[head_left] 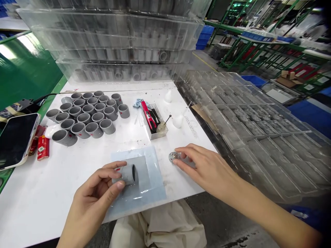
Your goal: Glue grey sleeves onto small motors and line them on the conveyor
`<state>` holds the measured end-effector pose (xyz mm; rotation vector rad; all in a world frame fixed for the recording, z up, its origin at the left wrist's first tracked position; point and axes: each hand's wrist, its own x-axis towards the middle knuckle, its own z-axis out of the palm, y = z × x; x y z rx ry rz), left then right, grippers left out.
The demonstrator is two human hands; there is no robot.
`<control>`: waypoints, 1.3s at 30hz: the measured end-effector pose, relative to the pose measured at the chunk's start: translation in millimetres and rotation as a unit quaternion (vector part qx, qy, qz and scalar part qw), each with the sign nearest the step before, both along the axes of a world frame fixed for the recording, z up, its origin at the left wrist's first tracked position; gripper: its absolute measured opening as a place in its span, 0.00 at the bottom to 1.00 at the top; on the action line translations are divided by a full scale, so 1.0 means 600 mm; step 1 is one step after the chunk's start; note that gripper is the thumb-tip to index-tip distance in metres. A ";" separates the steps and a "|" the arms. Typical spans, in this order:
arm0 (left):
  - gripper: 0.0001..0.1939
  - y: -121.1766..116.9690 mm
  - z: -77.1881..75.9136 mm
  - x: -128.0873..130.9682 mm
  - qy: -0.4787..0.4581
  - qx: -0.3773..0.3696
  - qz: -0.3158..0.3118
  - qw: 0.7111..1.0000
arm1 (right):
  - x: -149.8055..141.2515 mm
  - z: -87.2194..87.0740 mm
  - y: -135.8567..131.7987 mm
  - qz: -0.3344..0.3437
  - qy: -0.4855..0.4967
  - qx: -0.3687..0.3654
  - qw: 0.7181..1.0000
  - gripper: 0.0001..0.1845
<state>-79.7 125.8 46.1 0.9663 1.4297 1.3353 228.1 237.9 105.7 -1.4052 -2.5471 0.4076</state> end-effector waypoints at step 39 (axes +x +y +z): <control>0.19 0.002 0.047 0.037 -0.025 -0.055 0.001 0.998 | -0.124 -0.045 -0.064 -0.031 0.481 -0.235 0.844 0.10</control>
